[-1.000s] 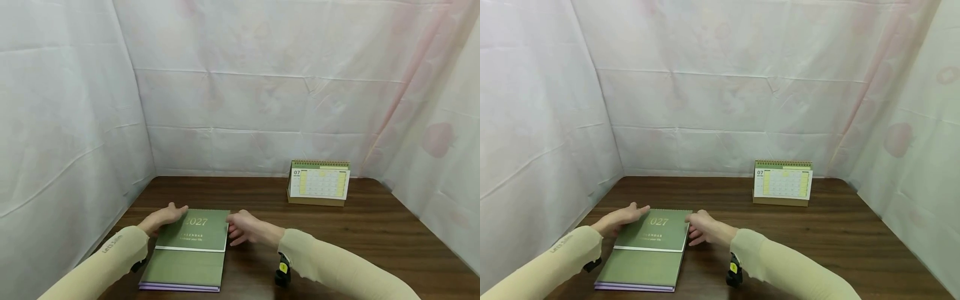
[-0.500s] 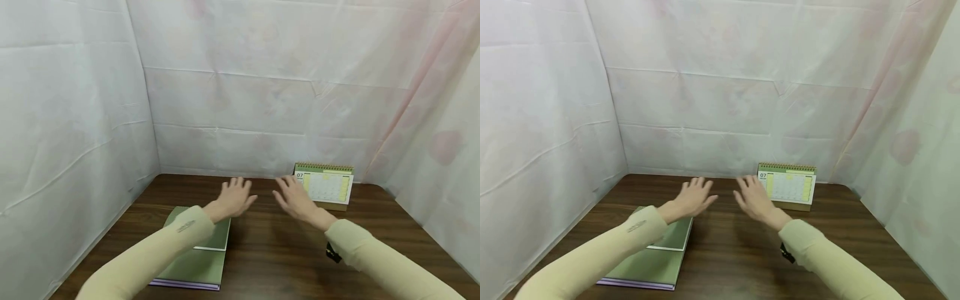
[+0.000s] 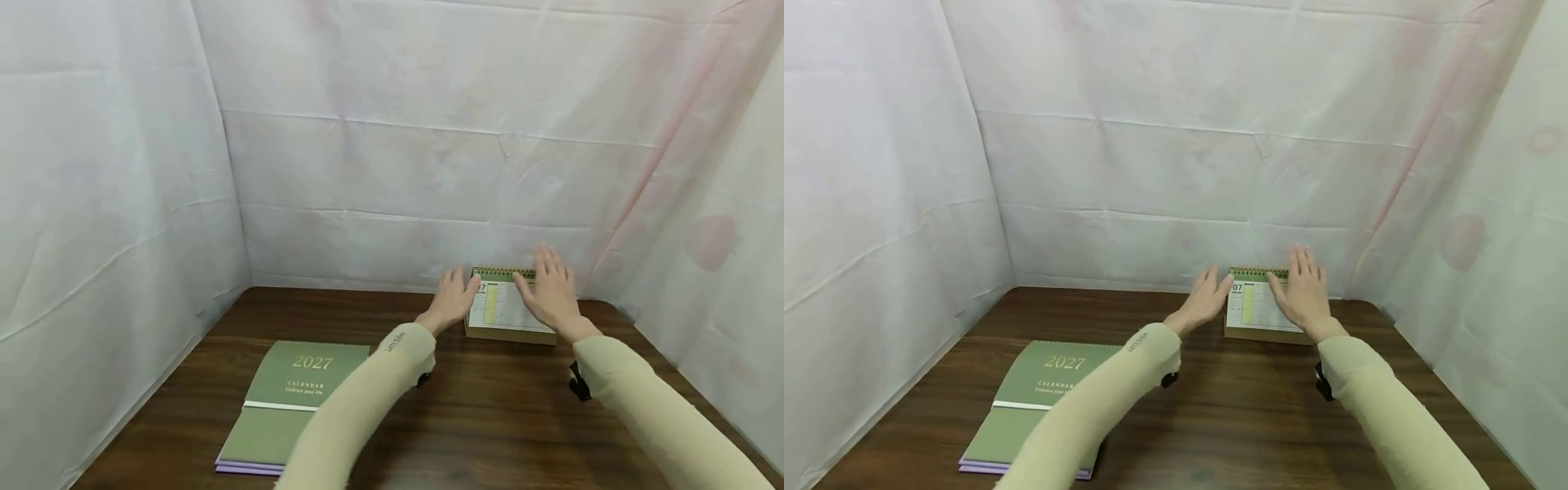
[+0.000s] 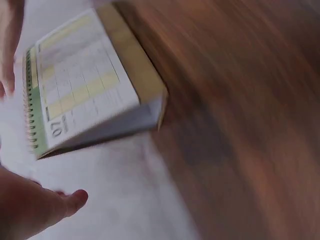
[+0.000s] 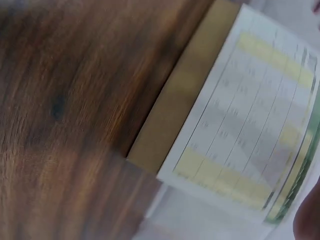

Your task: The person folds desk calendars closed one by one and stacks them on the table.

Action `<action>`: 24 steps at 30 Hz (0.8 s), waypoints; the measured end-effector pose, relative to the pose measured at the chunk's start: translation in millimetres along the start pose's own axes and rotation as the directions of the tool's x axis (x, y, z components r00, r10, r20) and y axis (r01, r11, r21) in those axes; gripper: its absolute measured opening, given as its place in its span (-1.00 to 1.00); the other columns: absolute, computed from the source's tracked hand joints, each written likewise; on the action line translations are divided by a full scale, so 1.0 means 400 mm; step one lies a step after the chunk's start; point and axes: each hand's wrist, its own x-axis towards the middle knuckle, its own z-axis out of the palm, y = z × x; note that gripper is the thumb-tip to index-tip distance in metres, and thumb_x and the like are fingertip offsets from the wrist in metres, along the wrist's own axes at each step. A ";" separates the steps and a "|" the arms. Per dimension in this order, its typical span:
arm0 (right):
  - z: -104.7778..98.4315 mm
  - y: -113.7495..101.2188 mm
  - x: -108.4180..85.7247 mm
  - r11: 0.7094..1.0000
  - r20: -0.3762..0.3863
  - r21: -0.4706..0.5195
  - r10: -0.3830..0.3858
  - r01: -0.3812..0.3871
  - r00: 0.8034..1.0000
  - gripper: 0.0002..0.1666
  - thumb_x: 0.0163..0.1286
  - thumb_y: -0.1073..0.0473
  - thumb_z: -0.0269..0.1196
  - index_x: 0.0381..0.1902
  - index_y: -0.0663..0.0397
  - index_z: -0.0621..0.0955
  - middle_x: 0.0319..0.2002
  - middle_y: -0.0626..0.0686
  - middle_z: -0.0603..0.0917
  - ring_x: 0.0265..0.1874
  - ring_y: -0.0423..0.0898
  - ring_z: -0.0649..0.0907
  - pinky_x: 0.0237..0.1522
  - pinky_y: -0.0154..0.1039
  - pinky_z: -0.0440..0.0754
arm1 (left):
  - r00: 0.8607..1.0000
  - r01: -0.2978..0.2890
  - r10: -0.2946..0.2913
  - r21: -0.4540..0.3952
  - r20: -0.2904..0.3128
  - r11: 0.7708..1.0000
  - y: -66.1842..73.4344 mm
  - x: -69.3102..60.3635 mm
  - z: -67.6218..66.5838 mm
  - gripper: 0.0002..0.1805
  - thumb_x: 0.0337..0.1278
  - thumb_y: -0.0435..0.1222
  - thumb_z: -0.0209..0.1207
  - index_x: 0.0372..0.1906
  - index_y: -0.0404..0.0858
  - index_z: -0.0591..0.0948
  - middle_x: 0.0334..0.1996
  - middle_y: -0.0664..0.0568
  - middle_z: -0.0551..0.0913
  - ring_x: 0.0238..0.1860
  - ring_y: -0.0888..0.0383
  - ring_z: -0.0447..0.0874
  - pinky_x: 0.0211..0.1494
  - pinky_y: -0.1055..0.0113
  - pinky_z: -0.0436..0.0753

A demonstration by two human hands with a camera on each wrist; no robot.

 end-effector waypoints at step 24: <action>-0.063 0.060 0.013 0.512 0.596 0.335 0.535 -0.791 0.599 0.21 0.27 -0.52 -0.74 0.47 0.41 -0.28 0.46 0.50 -0.23 0.42 0.47 -0.02 0.37 0.33 0.12 | 0.915 0.388 -0.352 -0.661 0.196 0.642 0.024 0.070 0.065 -0.10 0.31 0.36 -0.51 0.55 -0.12 -0.03 0.55 -0.09 -0.06 0.55 -0.15 -0.12 0.54 -0.11 -0.05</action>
